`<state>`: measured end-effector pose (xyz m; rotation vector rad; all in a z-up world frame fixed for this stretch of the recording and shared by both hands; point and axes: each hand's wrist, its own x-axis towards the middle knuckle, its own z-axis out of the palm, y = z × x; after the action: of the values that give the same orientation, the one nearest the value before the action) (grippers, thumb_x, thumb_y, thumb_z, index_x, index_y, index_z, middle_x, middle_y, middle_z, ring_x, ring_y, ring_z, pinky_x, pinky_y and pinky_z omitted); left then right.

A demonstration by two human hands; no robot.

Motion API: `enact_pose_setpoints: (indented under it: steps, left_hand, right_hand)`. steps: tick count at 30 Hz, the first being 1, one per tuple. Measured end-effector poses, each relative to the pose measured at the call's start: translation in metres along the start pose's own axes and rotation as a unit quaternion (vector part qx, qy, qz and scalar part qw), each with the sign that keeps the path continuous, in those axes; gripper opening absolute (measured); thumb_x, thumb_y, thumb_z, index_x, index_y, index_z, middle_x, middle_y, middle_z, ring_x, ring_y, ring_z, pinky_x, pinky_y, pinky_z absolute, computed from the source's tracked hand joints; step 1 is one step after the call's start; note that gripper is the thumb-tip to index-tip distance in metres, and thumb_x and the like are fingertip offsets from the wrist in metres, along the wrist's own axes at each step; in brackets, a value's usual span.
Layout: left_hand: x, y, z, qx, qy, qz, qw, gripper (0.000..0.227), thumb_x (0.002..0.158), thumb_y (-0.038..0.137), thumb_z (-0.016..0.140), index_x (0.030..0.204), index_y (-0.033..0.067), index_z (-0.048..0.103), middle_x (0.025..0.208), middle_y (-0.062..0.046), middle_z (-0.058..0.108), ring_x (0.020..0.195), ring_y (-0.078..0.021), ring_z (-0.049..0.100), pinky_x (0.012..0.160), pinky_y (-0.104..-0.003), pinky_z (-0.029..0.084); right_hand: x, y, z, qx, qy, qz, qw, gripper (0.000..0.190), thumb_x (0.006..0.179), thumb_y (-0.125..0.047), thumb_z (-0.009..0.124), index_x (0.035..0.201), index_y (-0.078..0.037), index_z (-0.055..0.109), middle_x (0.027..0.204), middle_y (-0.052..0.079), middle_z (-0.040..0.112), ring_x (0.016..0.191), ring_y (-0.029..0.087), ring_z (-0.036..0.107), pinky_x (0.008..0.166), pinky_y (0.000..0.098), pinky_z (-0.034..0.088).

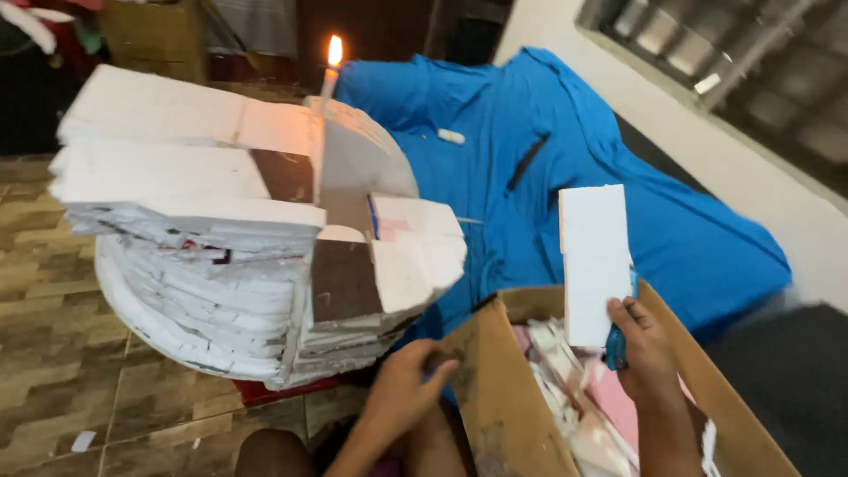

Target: Cutting styrofoam pieces with a utility knife and assembling them onto a larger structure using an applicator tool.

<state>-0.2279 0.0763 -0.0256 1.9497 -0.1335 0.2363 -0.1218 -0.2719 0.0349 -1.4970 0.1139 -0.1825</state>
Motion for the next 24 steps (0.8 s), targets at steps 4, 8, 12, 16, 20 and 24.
enact_pose_setpoints:
  steps: [4, 8, 12, 16, 20, 24]
  left_hand:
    - [-0.032, -0.028, -0.021, 0.005, -0.07, -0.135, 0.988, 0.025, 0.087, 0.035, 0.069, 0.097, 0.0139, 0.079, 0.086, 0.0, 0.08, 0.071, -0.0148, 0.069, 0.071, -0.026, 0.056]
    - [-0.067, -0.119, -0.016, -0.104, -0.015, -0.182, 0.978, 0.028, 0.087, 0.031, 0.071, 0.101, 0.0087, 0.081, 0.088, 0.0, 0.081, 0.076, -0.0121, 0.069, 0.074, -0.024, 0.055]
    - [-0.114, -0.219, -0.015, -0.29, 0.157, -0.355, 0.875, 0.042, 0.09, 0.021, 0.074, 0.12, -0.0077, 0.069, 0.096, -0.02, 0.077, 0.076, -0.0248, 0.069, 0.067, -0.033, 0.052]
    - [-0.136, -0.315, -0.076, -0.149, 0.249, -0.431, 0.854, 0.062, 0.084, 0.051, 0.07, 0.114, -0.0026, 0.077, 0.102, -0.022, 0.074, 0.086, -0.0314, 0.069, 0.069, -0.04, 0.056]
    - [-0.136, -0.213, -0.172, -0.322, 0.468, -0.187, 0.801, 0.04, 0.105, 0.03, 0.063, 0.139, 0.0131, 0.052, 0.105, -0.005, 0.06, 0.09, -0.0197, 0.062, 0.075, -0.037, 0.051]
    - [-0.1, -0.186, -0.215, -0.352, 0.428, -0.218, 0.803, 0.065, 0.109, 0.052, 0.052, 0.156, 0.018, 0.023, 0.152, -0.018, 0.042, 0.141, -0.0429, 0.049, 0.11, -0.06, 0.043]
  right_hand:
    - [-0.042, -0.011, 0.008, -0.055, 0.059, 0.033, 0.996, 0.036, 0.104, -0.015, 0.055, 0.13, 0.011, 0.058, 0.118, 0.023, 0.065, 0.103, 0.023, 0.058, 0.082, 0.0304, 0.042]
    - [-0.046, 0.011, -0.006, 0.001, 0.013, -0.009, 1.0, 0.023, 0.108, -0.017, 0.055, 0.116, 0.004, 0.06, 0.094, 0.008, 0.06, 0.076, 0.009, 0.051, 0.065, 0.0221, 0.038]
    - [-0.028, 0.033, -0.009, 0.062, 0.058, 0.033, 0.996, 0.042, 0.109, -0.028, 0.046, 0.137, 0.003, 0.052, 0.103, 0.01, 0.06, 0.067, 0.011, 0.051, 0.048, 0.0228, 0.04]
    - [0.03, 0.023, 0.036, 0.293, -0.066, 0.07, 0.951, 0.03, 0.112, -0.033, 0.048, 0.117, -0.007, 0.061, 0.082, 0.008, 0.066, 0.068, 0.02, 0.062, 0.063, 0.0372, 0.053]
    - [0.112, 0.046, 0.114, 0.296, 0.044, 0.129, 0.945, 0.04, 0.091, -0.04, 0.065, 0.116, -0.009, 0.06, 0.092, 0.009, 0.065, 0.08, 0.026, 0.072, 0.086, 0.0516, 0.061]
    - [0.201, 0.106, 0.164, 0.237, 0.154, 0.118, 0.952, 0.055, 0.081, -0.056, 0.072, 0.112, -0.013, 0.058, 0.092, 0.015, 0.07, 0.079, 0.039, 0.074, 0.094, 0.0683, 0.049]
